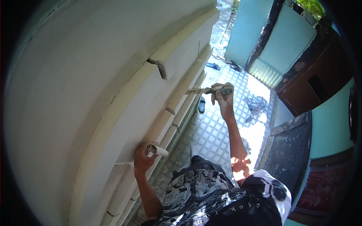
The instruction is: Apply wall putty or filler to architectural features of a wall using a putty knife and a piece of cardboard or wood.
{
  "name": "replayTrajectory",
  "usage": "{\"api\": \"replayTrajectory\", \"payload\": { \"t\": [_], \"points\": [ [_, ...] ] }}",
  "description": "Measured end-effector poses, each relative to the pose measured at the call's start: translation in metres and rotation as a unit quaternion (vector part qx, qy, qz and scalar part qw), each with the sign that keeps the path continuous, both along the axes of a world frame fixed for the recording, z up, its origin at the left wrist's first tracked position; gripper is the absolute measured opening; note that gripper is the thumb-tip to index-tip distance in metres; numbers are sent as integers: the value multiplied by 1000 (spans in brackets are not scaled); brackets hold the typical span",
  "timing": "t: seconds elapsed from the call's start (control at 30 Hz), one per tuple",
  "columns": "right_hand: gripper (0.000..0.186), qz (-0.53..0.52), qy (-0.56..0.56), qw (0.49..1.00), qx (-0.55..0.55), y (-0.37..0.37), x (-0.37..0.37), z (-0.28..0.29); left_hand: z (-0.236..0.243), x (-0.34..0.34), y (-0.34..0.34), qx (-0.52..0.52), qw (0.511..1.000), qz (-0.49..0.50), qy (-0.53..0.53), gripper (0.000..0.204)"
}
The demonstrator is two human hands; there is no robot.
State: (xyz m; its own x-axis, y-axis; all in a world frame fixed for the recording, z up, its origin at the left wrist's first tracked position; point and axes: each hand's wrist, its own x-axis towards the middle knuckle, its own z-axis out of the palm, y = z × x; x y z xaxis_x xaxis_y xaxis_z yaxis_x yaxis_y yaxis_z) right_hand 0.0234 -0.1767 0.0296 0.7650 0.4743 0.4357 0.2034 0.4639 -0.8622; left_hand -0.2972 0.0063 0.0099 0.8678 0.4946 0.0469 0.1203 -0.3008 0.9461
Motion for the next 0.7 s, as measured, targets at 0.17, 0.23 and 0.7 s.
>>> {"api": "replayTrajectory", "payload": {
  "t": [0.17, 0.23, 0.7],
  "points": [
    [23, -3, 36, 999, 4, 19, 11, -19, -9, 2, 5, -29, 999, -7, -22, 39],
    [21, -17, 20, 999, -23, 13, 7, -18, -12, 2, 5, -25, 999, -1, -29, 39],
    [18, -213, -6, 977, -15, 14, 123, -12, -5, 4, 0, -32, 997, 51, 43, 38]
  ]
}}
